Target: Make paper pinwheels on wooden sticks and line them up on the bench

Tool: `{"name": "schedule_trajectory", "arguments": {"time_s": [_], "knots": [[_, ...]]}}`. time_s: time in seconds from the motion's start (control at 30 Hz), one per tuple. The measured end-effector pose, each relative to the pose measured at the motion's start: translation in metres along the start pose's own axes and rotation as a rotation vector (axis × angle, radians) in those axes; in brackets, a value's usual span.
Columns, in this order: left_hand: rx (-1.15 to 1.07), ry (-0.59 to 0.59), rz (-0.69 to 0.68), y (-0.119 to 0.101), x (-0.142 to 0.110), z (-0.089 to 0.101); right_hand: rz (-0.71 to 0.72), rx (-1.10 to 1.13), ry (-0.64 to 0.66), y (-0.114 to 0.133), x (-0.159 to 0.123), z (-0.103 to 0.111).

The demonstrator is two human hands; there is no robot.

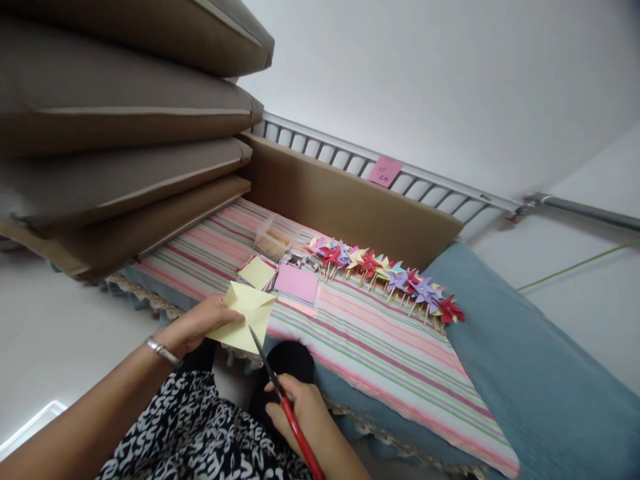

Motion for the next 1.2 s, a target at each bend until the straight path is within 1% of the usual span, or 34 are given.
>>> {"name": "schedule_trajectory", "arguments": {"time_s": [0.13, 0.17, 0.23, 0.33, 0.4, 0.47, 0.53, 0.6, 0.63, 0.7, 0.73, 0.77, 0.8, 0.87, 0.9, 0.93, 1.0, 1.03, 1.1, 1.13, 1.2], "knots": [[0.032, -0.039, 0.001, -0.004, 0.006, 0.014, 0.049, -0.008, 0.091, -0.022, -0.016, 0.003], [0.053, -0.031, 0.01, -0.005, 0.007, 0.016, 0.062, -0.011, 0.082, -0.026, -0.018, 0.007], [0.122, 0.024, 0.03, -0.004, 0.008, 0.012, 0.081, -0.014, -0.013, -0.031, -0.017, 0.022], [0.256, 0.131, 0.046, 0.003, 0.006, -0.008, 0.096, 0.075, -0.23, -0.03, -0.001, 0.045], [0.333, 0.183, 0.052, 0.008, 0.004, -0.025, 0.134, 0.188, -0.338, -0.023, 0.016, 0.053], [0.385, 0.23, 0.066, 0.014, 0.002, -0.041, 0.166, 0.282, -0.369, -0.013, 0.034, 0.052], [0.395, 0.258, 0.076, 0.016, 0.001, -0.05, 0.176, 0.312, -0.37, -0.006, 0.049, 0.049], [0.334, 0.261, 0.064, 0.015, 0.003, -0.05, 0.156, 0.325, -0.389, -0.005, 0.056, 0.045], [0.266, 0.241, 0.046, 0.013, 0.004, -0.046, 0.142, 0.352, -0.408, -0.006, 0.058, 0.043], [0.045, 0.179, -0.012, 0.012, 0.008, -0.034, 0.142, 0.463, -0.466, -0.009, 0.058, 0.039], [-0.091, 0.147, -0.032, 0.015, 0.01, -0.027, 0.157, 0.534, -0.508, -0.011, 0.057, 0.037], [-0.227, 0.124, -0.043, 0.021, 0.012, -0.023, 0.178, 0.6, -0.558, -0.013, 0.056, 0.036], [-0.349, 0.124, -0.03, 0.029, 0.013, -0.023, 0.197, 0.646, -0.615, -0.015, 0.055, 0.034], [-0.475, 0.164, 0.024, 0.047, 0.013, -0.033, 0.215, 0.666, -0.714, -0.02, 0.052, 0.031], [-0.483, 0.184, 0.03, 0.053, 0.012, -0.042, 0.212, 0.649, -0.746, -0.022, 0.052, 0.028], [-0.469, 0.175, 0.021, 0.057, 0.011, -0.048, 0.206, 0.624, -0.764, -0.023, 0.051, 0.025], [-0.43, 0.135, -0.013, 0.058, 0.009, -0.058, 0.198, 0.584, -0.771, -0.023, 0.051, 0.02], [-0.419, 0.091, -0.033, 0.056, 0.008, -0.058, 0.189, 0.574, -0.754, -0.022, 0.051, 0.018], [-0.413, -0.005, -0.064, 0.048, 0.008, -0.05, 0.161, 0.56, -0.674, -0.02, 0.049, 0.014], [-0.406, -0.047, -0.072, 0.043, 0.007, -0.043, 0.144, 0.545, -0.609, -0.019, 0.047, 0.012], [-0.369, -0.089, -0.086, 0.034, 0.007, -0.027, 0.095, 0.496, -0.465, -0.019, 0.039, 0.008]]}}
Point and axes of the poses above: each hand's wrist, its own x-axis towards the middle knuckle, its own z-axis out of the back of the hand, y = z × x, the point moved 7 cm from there along x, towards the middle knuckle, and after that the axes turned 14 degrees about z, right-handed, at the moved point
